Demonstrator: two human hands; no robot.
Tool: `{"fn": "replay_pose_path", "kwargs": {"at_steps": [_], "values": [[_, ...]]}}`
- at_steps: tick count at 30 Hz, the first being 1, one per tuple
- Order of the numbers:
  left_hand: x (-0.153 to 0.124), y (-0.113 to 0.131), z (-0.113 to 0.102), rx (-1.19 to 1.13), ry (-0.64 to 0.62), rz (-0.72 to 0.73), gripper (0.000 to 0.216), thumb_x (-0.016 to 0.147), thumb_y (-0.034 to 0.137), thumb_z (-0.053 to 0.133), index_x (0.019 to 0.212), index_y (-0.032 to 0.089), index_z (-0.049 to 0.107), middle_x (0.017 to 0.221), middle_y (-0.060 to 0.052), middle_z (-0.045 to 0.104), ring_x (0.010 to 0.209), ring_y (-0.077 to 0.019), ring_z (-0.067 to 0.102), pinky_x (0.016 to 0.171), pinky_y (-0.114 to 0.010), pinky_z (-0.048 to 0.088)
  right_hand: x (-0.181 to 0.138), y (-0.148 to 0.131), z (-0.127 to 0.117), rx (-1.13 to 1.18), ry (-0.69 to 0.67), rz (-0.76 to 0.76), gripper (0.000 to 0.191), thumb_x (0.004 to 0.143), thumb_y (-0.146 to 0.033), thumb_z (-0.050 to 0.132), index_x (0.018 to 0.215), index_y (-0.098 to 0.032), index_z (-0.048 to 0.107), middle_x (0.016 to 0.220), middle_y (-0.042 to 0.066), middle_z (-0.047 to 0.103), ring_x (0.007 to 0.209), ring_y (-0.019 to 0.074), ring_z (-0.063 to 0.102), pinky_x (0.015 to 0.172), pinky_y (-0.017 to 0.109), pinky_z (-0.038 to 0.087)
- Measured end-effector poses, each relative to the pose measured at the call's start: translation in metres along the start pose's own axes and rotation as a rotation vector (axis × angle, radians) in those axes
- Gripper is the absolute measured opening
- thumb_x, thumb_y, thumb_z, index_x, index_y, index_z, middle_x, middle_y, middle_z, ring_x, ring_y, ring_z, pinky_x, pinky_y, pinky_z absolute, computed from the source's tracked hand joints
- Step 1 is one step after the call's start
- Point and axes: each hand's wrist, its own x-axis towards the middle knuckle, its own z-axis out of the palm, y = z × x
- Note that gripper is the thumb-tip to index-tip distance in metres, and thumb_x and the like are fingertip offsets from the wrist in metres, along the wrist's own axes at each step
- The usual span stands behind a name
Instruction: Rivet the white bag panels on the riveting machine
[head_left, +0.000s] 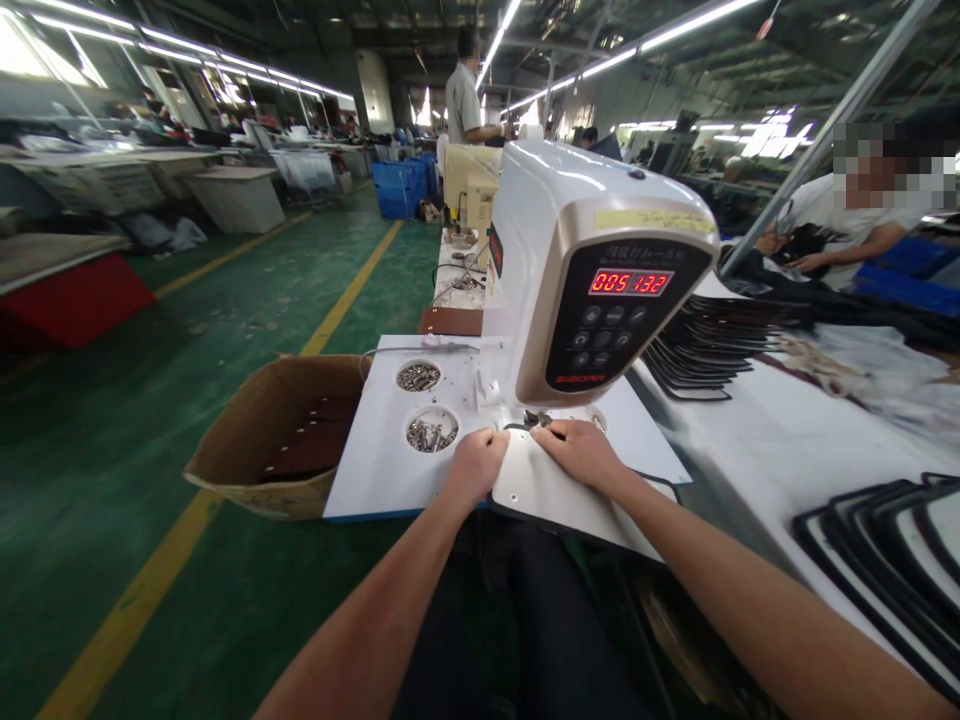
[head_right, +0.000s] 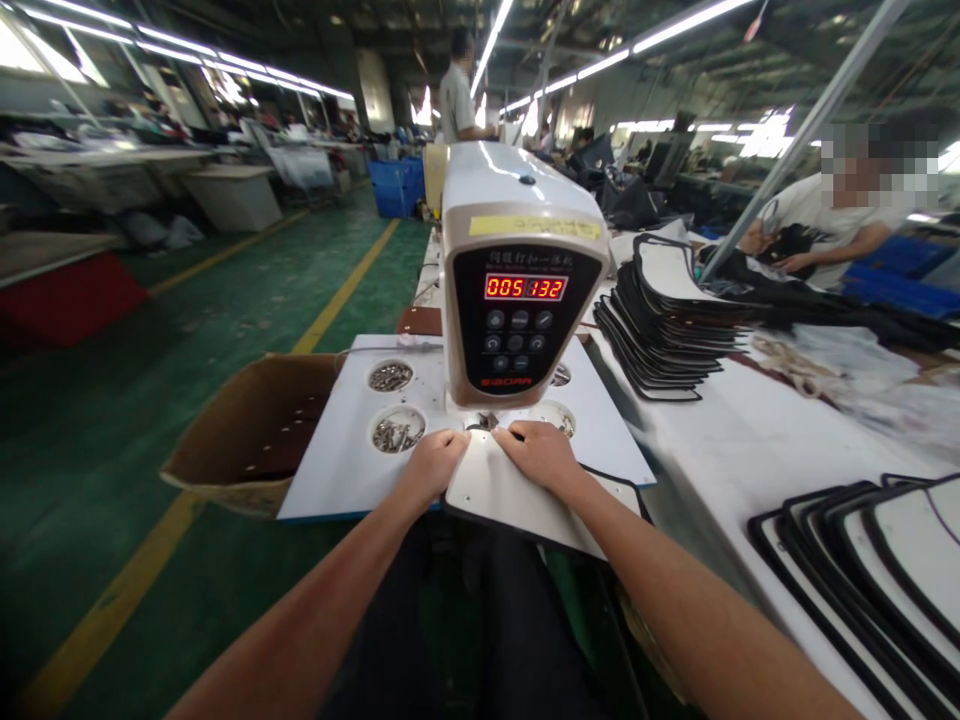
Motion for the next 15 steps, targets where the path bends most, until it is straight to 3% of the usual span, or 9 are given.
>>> {"fn": "replay_pose_path", "kwargs": {"at_steps": [9,12,15], "values": [[0.001,0.002,-0.004,-0.034,-0.032,-0.037,0.043,0.083,0.047,0.047,0.052,0.018,0.04,0.054,0.003,0.039,0.057,-0.0106,0.038,0.055,-0.027,0.023,-0.006,0.0,0.003,0.181,-0.045,0.065,0.052,0.093,-0.055,0.041,0.057,-0.019,0.05,0.061,0.0,0.056,0.061,0.0136,0.047,0.057,0.027,0.027],[-0.019,0.004,-0.01,-0.139,-0.007,-0.068,0.04,0.083,0.05,0.049,0.059,0.018,0.05,0.06,0.002,0.05,0.061,-0.0113,0.044,0.055,-0.025,0.029,-0.016,-0.006,0.007,0.232,0.023,0.119,0.052,0.093,-0.055,0.04,0.055,-0.019,0.045,0.057,-0.001,0.052,0.061,0.0144,0.047,0.057,0.027,0.028],[-0.052,-0.001,-0.014,-0.323,-0.038,-0.172,0.04,0.083,0.056,0.048,0.08,0.018,0.061,0.07,0.001,0.06,0.063,-0.0132,0.052,0.054,-0.024,0.036,-0.04,-0.009,0.018,0.361,0.112,0.234,0.053,0.094,-0.057,0.036,0.058,-0.02,0.046,0.059,0.0,0.052,0.062,0.0159,0.047,0.057,0.027,0.031]]}}
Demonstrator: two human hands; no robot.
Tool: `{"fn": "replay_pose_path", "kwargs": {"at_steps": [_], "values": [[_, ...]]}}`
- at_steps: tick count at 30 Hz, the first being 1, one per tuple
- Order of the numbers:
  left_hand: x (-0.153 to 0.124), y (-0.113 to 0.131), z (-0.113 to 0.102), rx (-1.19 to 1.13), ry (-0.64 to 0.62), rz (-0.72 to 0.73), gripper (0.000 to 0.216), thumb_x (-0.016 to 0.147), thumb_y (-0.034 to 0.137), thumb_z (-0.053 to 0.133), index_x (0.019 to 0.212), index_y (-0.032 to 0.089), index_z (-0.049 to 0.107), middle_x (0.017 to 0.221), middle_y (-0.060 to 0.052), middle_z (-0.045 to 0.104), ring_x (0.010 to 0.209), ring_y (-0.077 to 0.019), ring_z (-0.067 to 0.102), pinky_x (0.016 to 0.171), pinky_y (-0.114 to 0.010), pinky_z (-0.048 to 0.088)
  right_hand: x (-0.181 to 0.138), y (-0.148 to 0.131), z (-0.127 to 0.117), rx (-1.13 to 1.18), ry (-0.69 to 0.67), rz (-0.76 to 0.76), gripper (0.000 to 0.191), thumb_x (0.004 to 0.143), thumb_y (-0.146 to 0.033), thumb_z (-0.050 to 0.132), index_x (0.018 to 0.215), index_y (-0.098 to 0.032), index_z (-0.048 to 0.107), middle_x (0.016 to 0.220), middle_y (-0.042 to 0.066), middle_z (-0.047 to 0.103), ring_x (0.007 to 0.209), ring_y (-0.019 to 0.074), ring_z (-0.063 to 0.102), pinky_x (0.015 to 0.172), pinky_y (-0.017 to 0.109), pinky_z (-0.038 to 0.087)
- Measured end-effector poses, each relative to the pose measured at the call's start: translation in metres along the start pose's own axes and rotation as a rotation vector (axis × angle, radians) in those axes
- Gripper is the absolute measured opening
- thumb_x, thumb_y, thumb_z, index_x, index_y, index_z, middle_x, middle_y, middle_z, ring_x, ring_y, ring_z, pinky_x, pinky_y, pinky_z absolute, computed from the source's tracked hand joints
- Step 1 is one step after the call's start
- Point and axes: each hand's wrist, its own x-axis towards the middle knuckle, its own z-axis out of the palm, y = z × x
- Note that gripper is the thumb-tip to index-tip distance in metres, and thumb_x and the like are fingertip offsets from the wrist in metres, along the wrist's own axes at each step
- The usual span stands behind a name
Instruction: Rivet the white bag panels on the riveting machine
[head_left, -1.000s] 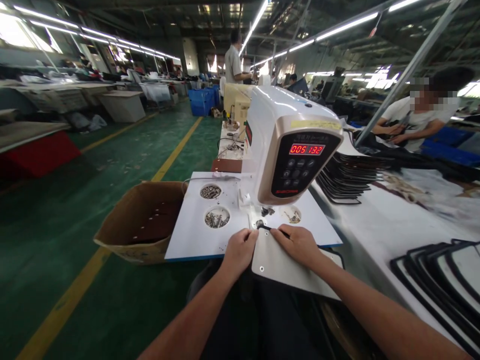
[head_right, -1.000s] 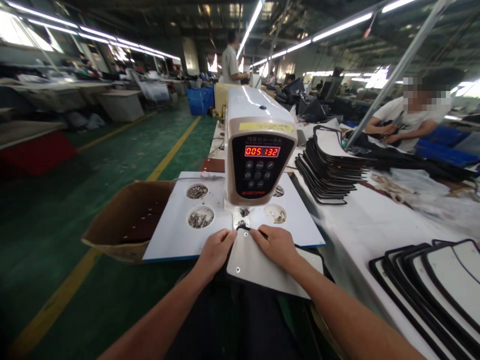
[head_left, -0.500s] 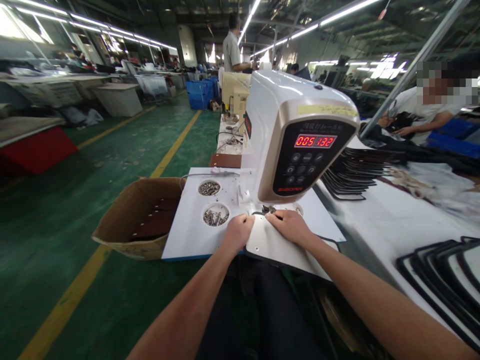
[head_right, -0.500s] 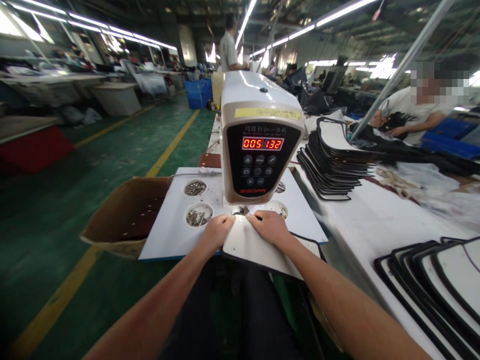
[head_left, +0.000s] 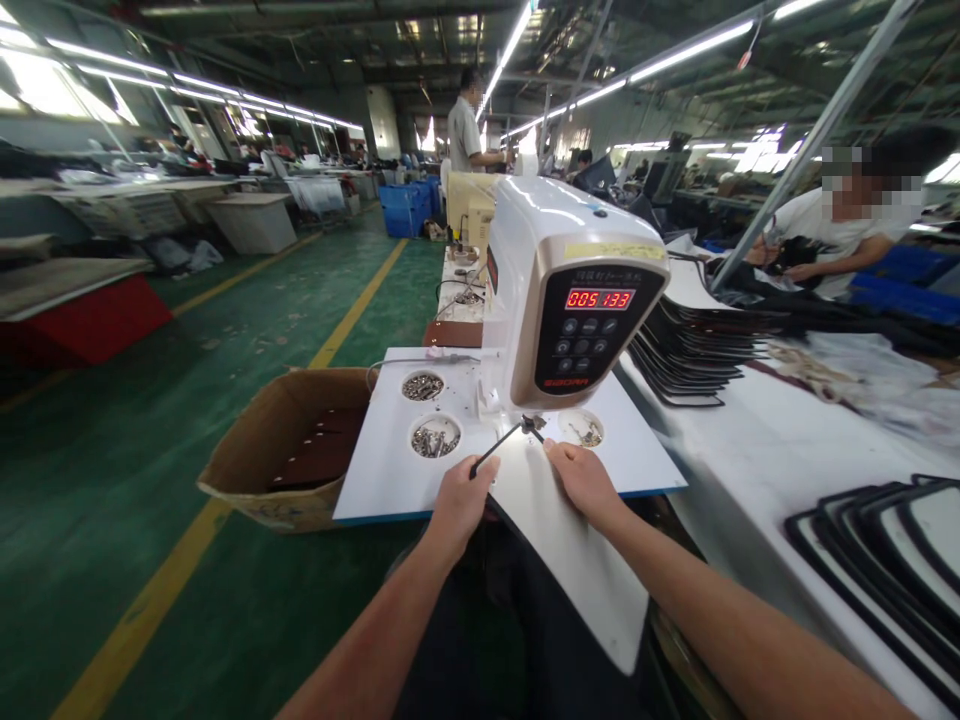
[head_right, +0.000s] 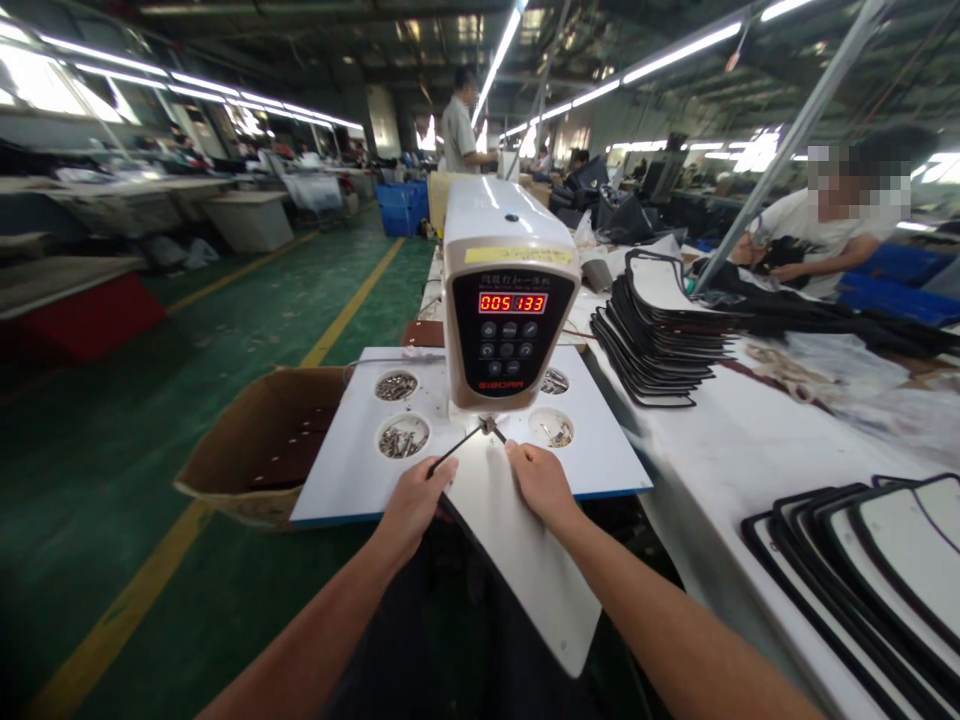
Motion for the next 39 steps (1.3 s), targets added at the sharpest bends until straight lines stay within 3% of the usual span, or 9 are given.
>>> {"fn": "replay_pose_path", "kwargs": {"at_steps": [4,6,8,11,15,19,27,32,39], "values": [[-0.03,-0.008,-0.004,0.106,0.04,0.028,0.043,0.085,0.058,0.045,0.073,0.018,0.057,0.067,0.002,0.058,0.064,-0.0135,0.052,0.057,-0.024,0.036,-0.041,0.015,0.003,0.189,0.006,0.051,0.04,0.092,-0.055,0.043,0.089,-0.02,0.063,0.079,0.002,0.063,0.073,0.0186,0.056,0.065,0.028,0.042],[-0.033,-0.004,-0.002,0.237,0.008,0.115,0.041,0.087,0.054,0.044,0.067,0.019,0.051,0.065,0.002,0.056,0.065,-0.0132,0.05,0.06,-0.025,0.035,-0.051,0.016,-0.001,0.178,0.073,-0.021,0.041,0.09,-0.052,0.05,0.114,-0.021,0.061,0.096,0.005,0.066,0.084,0.0204,0.059,0.073,0.03,0.046],[-0.029,0.004,0.003,0.329,-0.087,0.21,0.038,0.089,0.05,0.043,0.067,0.019,0.051,0.067,0.002,0.058,0.066,-0.0138,0.05,0.062,-0.026,0.034,-0.05,0.011,-0.008,0.095,0.128,-0.167,0.045,0.089,-0.05,0.054,0.123,-0.021,0.057,0.11,0.008,0.065,0.098,0.0219,0.059,0.084,0.032,0.046],[-0.018,0.014,0.013,0.375,-0.195,0.313,0.034,0.091,0.046,0.04,0.076,0.02,0.057,0.078,-0.001,0.065,0.073,-0.0161,0.054,0.067,-0.027,0.036,-0.038,-0.003,-0.013,-0.039,-0.002,-0.327,0.033,0.093,-0.049,0.049,0.102,-0.022,0.066,0.098,0.005,0.068,0.093,0.0199,0.06,0.083,0.03,0.043],[-0.003,0.015,0.017,0.353,-0.187,0.285,0.037,0.092,0.046,0.035,0.074,0.02,0.055,0.075,-0.001,0.063,0.074,-0.0167,0.055,0.067,-0.028,0.036,-0.017,-0.012,-0.008,-0.106,-0.035,-0.25,0.044,0.097,-0.051,0.04,0.07,-0.021,0.058,0.067,0.0,0.061,0.067,0.0149,0.054,0.065,0.027,0.036],[0.008,0.013,0.013,0.397,-0.121,0.237,0.041,0.092,0.046,0.034,0.064,0.02,0.05,0.065,0.0,0.056,0.068,-0.0156,0.051,0.064,-0.028,0.031,0.0,-0.009,-0.002,-0.073,0.035,-0.198,0.046,0.096,-0.053,0.04,0.064,-0.02,0.048,0.062,-0.002,0.055,0.064,0.0136,0.049,0.062,0.026,0.033],[0.031,0.016,0.011,0.537,0.023,0.216,0.044,0.093,0.048,0.033,0.065,0.02,0.053,0.068,-0.002,0.06,0.066,-0.0154,0.05,0.064,-0.028,0.028,0.039,-0.013,0.005,-0.137,0.057,-0.175,0.041,0.091,-0.044,0.042,0.058,-0.02,0.044,0.062,0.001,0.056,0.063,0.0141,0.046,0.061,0.027,0.029],[0.04,0.011,0.011,0.55,0.02,0.203,0.045,0.092,0.05,0.032,0.065,0.02,0.054,0.07,-0.003,0.063,0.067,-0.0159,0.051,0.064,-0.028,0.029,0.053,-0.009,0.009,-0.117,-0.007,-0.143,0.033,0.085,-0.038,0.046,0.057,-0.019,0.049,0.06,0.001,0.057,0.062,0.0144,0.048,0.059,0.027,0.028],[0.048,0.007,0.013,0.497,-0.04,0.192,0.045,0.09,0.051,0.033,0.063,0.02,0.05,0.066,-0.001,0.058,0.066,-0.0153,0.049,0.062,-0.028,0.028,0.051,-0.006,0.009,-0.118,-0.026,-0.098,0.041,0.084,-0.042,0.047,0.051,-0.018,0.049,0.055,0.002,0.056,0.059,0.014,0.048,0.056,0.027,0.029]]}}
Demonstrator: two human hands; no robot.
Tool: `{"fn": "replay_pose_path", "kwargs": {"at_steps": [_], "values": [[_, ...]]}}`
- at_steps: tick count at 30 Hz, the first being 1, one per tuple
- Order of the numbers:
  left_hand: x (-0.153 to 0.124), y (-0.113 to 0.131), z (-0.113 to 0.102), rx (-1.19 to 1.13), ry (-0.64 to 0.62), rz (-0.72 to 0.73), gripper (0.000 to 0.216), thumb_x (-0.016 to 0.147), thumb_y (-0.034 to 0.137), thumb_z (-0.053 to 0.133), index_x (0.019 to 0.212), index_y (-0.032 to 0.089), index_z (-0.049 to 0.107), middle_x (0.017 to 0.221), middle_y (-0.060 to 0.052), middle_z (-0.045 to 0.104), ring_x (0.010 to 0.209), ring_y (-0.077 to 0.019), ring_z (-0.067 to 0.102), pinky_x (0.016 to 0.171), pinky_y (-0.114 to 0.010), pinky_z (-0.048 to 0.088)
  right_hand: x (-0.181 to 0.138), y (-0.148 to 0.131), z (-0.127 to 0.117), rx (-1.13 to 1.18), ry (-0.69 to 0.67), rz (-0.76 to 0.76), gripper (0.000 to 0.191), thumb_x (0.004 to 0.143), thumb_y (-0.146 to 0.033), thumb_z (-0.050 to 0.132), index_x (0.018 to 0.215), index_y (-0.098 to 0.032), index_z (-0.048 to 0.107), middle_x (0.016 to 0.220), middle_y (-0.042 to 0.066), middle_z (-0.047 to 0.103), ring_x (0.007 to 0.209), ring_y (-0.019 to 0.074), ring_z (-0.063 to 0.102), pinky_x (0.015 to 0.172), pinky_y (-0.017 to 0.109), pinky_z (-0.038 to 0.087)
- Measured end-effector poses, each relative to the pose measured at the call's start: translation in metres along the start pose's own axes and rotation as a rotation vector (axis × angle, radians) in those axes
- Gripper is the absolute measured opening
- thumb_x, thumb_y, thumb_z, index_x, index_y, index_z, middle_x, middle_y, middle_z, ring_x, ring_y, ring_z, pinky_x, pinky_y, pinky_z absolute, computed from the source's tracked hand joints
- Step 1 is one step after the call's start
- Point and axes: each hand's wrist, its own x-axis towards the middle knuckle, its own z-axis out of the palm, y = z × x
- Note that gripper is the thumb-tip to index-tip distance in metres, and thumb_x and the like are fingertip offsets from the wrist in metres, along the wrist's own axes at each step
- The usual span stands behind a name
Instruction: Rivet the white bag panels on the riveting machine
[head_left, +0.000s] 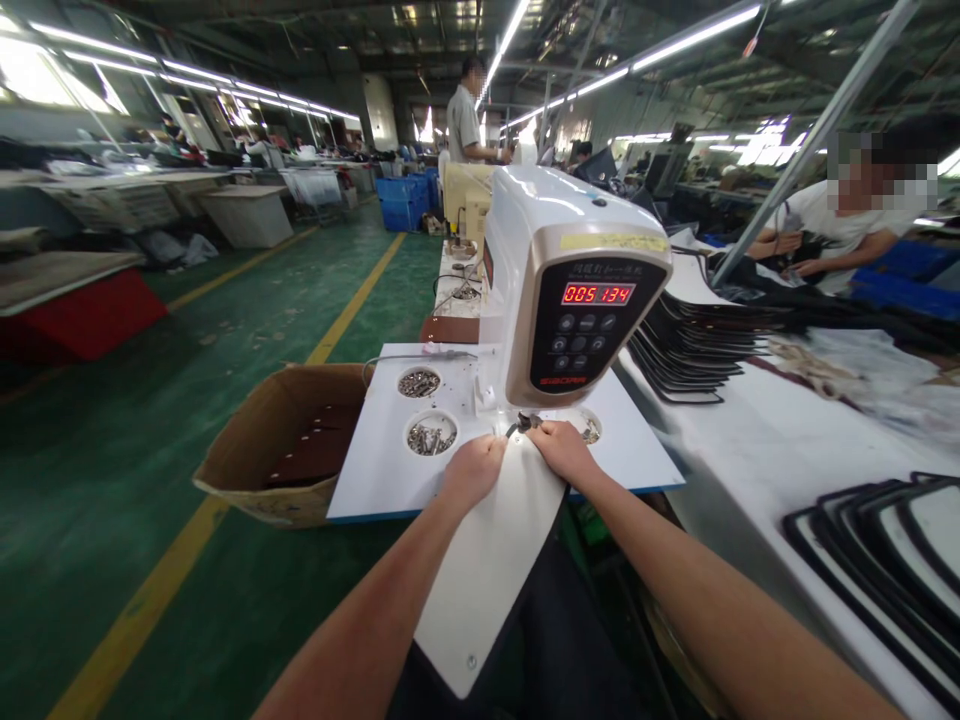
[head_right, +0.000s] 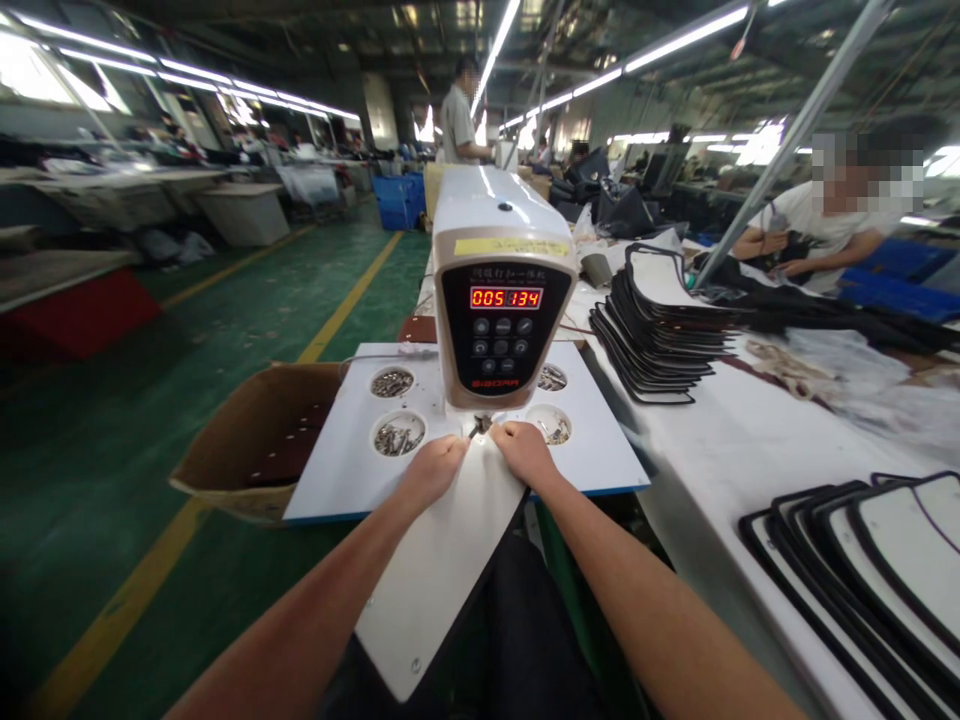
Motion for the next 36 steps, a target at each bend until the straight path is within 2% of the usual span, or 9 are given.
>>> {"fn": "replay_pose_path", "kwargs": {"at_steps": [6,10,12,16,18,21,24,30,36], "values": [[-0.024,-0.004,-0.021,-0.03,-0.05,0.034,0.043,0.09,0.05,0.035,0.063,0.02,0.048,0.064,0.001,0.054,0.066,-0.015,0.049,0.061,-0.027,0.029,-0.006,0.0,-0.004,0.028,0.066,0.016,0.048,0.088,-0.051,0.045,0.053,-0.018,0.052,0.057,0.002,0.058,0.061,0.0149,0.049,0.055,0.027,0.029],[-0.063,-0.02,-0.056,0.074,-0.185,0.123,0.031,0.087,0.048,0.046,0.078,0.021,0.06,0.079,-0.001,0.066,0.074,-0.0173,0.057,0.066,-0.028,0.033,-0.021,0.03,-0.026,0.087,0.186,0.147,0.055,0.09,-0.062,0.039,0.059,-0.019,0.057,0.058,0.003,0.059,0.062,0.0184,0.053,0.056,0.028,0.034],[-0.077,-0.024,-0.066,0.115,-0.216,0.137,0.026,0.087,0.043,0.048,0.083,0.022,0.063,0.083,-0.002,0.068,0.078,-0.0181,0.059,0.068,-0.028,0.034,-0.034,0.045,-0.038,0.085,0.266,0.149,0.052,0.09,-0.061,0.04,0.074,-0.019,0.065,0.069,0.005,0.065,0.069,0.0213,0.058,0.062,0.03,0.041],[-0.084,-0.007,-0.056,0.102,-0.229,0.223,0.027,0.089,0.042,0.047,0.09,0.023,0.066,0.09,-0.003,0.071,0.083,-0.0188,0.061,0.073,-0.029,0.037,-0.066,0.034,-0.051,-0.118,0.447,-0.209,0.044,0.09,-0.049,0.052,0.119,-0.018,0.062,0.12,0.014,0.064,0.113,0.0291,0.055,0.096,0.042,0.04],[-0.079,0.008,-0.044,0.079,-0.226,0.297,0.028,0.09,0.041,0.046,0.095,0.024,0.068,0.095,-0.004,0.071,0.087,-0.0191,0.061,0.076,-0.03,0.038,-0.079,0.011,-0.049,-0.226,0.305,-0.459,0.04,0.091,-0.044,0.054,0.122,-0.021,0.062,0.123,0.013,0.063,0.12,0.0288,0.051,0.104,0.045,0.033],[-0.071,0.024,-0.032,0.035,-0.198,0.334,0.027,0.089,0.038,0.047,0.094,0.024,0.07,0.095,-0.004,0.072,0.089,-0.0199,0.062,0.078,-0.03,0.039,-0.087,-0.016,-0.039,-0.289,-0.086,-0.629,0.03,0.097,-0.042,0.046,0.109,-0.024,0.067,0.1,0.008,0.07,0.098,0.0223,0.061,0.094,0.038,0.038],[-0.069,0.02,-0.033,-0.064,-0.151,0.236,0.025,0.085,0.041,0.054,0.09,0.023,0.07,0.091,-0.003,0.073,0.085,-0.0196,0.062,0.075,-0.029,0.04,-0.084,-0.016,-0.033,-0.309,-0.177,-0.537,0.039,0.101,-0.041,0.035,0.096,-0.022,0.068,0.087,0.006,0.069,0.082,0.0189,0.06,0.079,0.032,0.039],[-0.066,0.002,-0.025,-0.176,-0.036,0.02,0.035,0.085,0.051,0.049,0.074,0.02,0.062,0.067,0.002,0.064,0.068,-0.015,0.056,0.063,-0.026,0.036,-0.074,0.003,-0.029,-0.31,-0.065,-0.326,0.041,0.1,-0.049,0.037,0.085,-0.022,0.065,0.082,0.003,0.068,0.077,0.0169,0.06,0.069,0.027,0.035],[-0.031,0.011,-0.002,-0.218,0.109,-0.033,0.04,0.087,0.051,0.043,0.065,0.019,0.05,0.063,0.003,0.054,0.067,-0.0128,0.051,0.062,-0.026,0.032,-0.052,0.0,-0.017,-0.311,0.063,-0.196,0.044,0.097,-0.055,0.04,0.077,-0.022,0.063,0.074,0.002,0.068,0.07,0.0165,0.059,0.062,0.027,0.029]]}}
